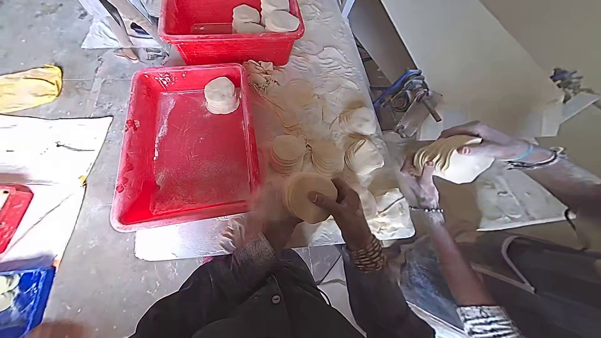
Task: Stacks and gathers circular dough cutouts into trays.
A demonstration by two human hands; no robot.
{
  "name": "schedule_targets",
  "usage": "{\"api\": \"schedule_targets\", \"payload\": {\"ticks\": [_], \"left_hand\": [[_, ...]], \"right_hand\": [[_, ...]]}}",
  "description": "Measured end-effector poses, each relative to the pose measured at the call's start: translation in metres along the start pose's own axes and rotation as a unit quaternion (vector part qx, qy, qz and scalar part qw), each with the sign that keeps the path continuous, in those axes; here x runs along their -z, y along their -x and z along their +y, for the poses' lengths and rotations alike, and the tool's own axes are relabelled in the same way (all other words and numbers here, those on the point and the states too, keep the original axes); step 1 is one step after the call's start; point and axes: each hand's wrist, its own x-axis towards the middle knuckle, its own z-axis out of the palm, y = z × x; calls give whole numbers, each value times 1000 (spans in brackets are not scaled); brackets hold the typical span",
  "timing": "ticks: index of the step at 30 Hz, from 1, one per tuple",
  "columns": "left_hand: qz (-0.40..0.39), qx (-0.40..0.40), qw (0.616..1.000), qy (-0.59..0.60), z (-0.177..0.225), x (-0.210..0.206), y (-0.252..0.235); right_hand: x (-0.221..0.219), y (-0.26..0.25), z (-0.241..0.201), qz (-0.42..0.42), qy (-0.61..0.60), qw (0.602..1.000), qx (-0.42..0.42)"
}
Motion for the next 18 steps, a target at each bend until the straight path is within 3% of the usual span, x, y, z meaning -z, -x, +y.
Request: {"api": "schedule_targets", "payload": {"ticks": [3, 8, 11, 12, 13, 15, 16, 18], "left_hand": [[52, 108, 992, 24, 12, -4, 1], [21, 59, 996, -62, 50, -9, 7], [-82, 41, 979, -182, 80, -1, 2], [-154, 13, 946, -284, 93, 6, -5], [-224, -25, 886, -406, 108, 11, -12], [-297, -81, 757, -577, 135, 7, -17], [-313, -84, 719, -615, 144, 4, -16], [-324, -81, 688, -644, 155, 1, -17]], "right_hand": [[-11, 0, 17, -1, 44, 998, -38], [-20, 5, -8, -5, -51, 998, 38], [-21, -4, -3, -99, -166, 981, -16], [-22, -9, 0, -140, -210, 967, -28], [-24, -14, 4, -184, -221, 958, -9], [-28, -23, 6, -213, -105, 966, 102], [-31, -25, 6, -190, -17, 969, 160], [-39, -26, 0, -136, 109, 954, 243]]}}
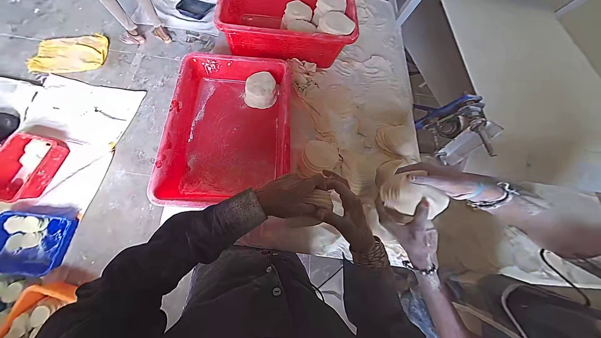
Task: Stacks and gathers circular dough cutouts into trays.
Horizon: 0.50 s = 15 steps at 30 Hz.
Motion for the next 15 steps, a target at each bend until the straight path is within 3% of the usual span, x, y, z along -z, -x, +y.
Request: {"api": "schedule_targets", "payload": {"ticks": [3, 6, 9, 12, 13, 15], "left_hand": [[16, -3, 1000, 13, -3, 5, -2], [72, -20, 994, 85, -8, 1, -3], [120, -71, 957, 254, -17, -2, 3], [174, -80, 876, 442, -30, -7, 9], [186, -60, 858, 474, -38, -11, 10], [203, 7, 836, 510, -49, -21, 5]], "right_hand": [[-15, 2, -9, 77, 82, 993, 32], [-29, -5, -8, 181, 81, 978, 63], [-17, -13, -28, 143, -114, 983, 15], [-12, -6, -45, 117, -379, 916, -66], [-16, -4, -49, 129, -414, 897, -80], [-22, -9, -33, 106, -408, 901, -101]]}}
